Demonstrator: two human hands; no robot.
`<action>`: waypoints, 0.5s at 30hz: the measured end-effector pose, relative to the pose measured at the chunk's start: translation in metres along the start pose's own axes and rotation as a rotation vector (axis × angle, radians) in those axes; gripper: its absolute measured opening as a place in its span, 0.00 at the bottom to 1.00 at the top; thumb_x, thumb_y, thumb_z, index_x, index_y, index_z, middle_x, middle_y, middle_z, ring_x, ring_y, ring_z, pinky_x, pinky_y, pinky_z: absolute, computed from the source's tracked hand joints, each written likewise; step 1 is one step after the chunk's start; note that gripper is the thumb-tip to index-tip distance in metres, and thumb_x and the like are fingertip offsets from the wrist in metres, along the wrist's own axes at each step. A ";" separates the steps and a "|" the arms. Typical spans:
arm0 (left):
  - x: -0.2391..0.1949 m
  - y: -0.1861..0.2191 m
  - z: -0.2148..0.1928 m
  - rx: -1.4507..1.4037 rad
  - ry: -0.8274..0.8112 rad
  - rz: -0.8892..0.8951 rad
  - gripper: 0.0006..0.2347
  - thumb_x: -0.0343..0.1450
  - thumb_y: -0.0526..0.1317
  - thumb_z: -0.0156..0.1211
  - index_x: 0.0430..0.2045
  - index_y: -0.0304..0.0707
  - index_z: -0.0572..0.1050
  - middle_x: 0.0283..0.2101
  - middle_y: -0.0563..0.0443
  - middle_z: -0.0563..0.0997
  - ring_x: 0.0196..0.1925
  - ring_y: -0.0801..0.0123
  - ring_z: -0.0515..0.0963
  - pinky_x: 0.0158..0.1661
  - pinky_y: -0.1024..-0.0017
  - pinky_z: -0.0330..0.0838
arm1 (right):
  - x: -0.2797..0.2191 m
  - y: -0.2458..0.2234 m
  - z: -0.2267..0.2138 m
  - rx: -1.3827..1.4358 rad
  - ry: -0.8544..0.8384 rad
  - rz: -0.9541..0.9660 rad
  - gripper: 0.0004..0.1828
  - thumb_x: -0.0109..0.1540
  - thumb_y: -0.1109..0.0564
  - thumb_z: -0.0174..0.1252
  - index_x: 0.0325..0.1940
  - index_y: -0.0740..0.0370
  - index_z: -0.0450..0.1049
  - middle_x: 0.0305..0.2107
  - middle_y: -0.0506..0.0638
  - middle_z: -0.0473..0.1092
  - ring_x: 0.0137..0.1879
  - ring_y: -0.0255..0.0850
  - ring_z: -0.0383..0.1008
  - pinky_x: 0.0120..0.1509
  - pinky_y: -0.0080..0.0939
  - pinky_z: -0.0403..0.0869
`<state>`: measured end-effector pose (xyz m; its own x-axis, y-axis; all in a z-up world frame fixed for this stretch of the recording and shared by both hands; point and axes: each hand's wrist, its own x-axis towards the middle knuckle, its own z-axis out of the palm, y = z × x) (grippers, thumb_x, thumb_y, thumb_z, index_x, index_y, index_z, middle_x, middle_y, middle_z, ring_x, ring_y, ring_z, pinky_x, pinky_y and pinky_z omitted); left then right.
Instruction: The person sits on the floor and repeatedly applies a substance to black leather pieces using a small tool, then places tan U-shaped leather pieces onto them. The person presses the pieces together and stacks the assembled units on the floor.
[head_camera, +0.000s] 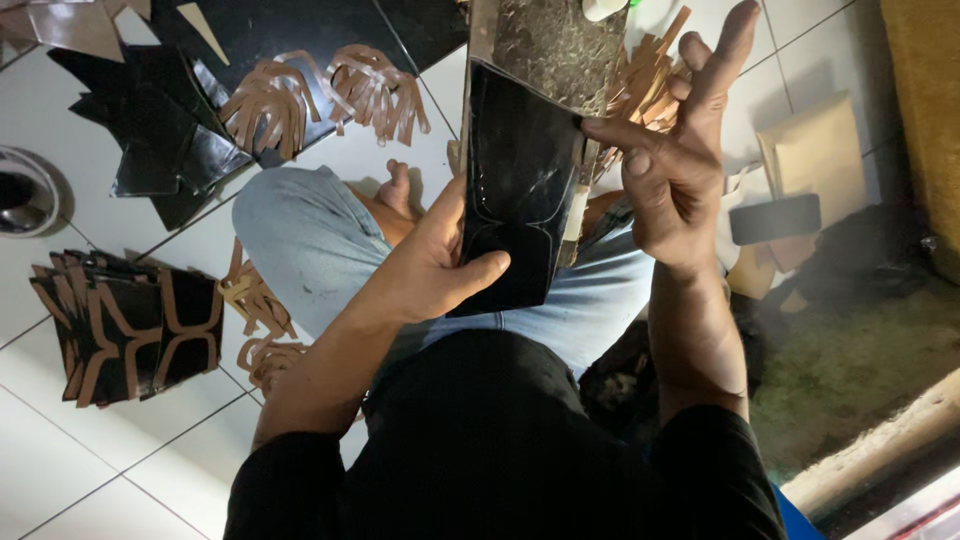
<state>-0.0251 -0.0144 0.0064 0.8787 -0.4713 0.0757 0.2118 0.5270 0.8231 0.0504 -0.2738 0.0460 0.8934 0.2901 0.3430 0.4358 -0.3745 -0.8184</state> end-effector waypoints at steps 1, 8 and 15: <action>-0.001 0.001 0.001 0.014 -0.009 0.007 0.36 0.74 0.24 0.58 0.77 0.28 0.44 0.79 0.44 0.55 0.83 0.66 0.51 0.80 0.67 0.44 | -0.001 -0.001 -0.001 -0.024 -0.004 -0.001 0.24 0.70 0.44 0.51 0.49 0.61 0.88 0.81 0.53 0.27 0.83 0.45 0.43 0.83 0.51 0.52; -0.004 0.004 0.005 0.068 -0.024 0.019 0.36 0.75 0.25 0.58 0.77 0.27 0.43 0.79 0.43 0.56 0.83 0.65 0.53 0.80 0.66 0.45 | -0.021 0.003 -0.006 -0.146 -0.042 -0.055 0.23 0.70 0.43 0.52 0.47 0.59 0.88 0.80 0.50 0.29 0.83 0.44 0.42 0.85 0.52 0.48; -0.005 0.000 0.007 0.063 -0.045 0.054 0.35 0.76 0.25 0.58 0.78 0.29 0.44 0.76 0.43 0.57 0.80 0.67 0.54 0.78 0.68 0.48 | -0.037 0.009 -0.005 -0.197 -0.053 -0.155 0.23 0.69 0.41 0.54 0.42 0.57 0.88 0.80 0.48 0.31 0.84 0.44 0.40 0.87 0.53 0.47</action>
<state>-0.0320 -0.0168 0.0102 0.8678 -0.4755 0.1444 0.1365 0.5074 0.8508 0.0213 -0.2922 0.0281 0.8098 0.4010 0.4283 0.5843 -0.4851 -0.6506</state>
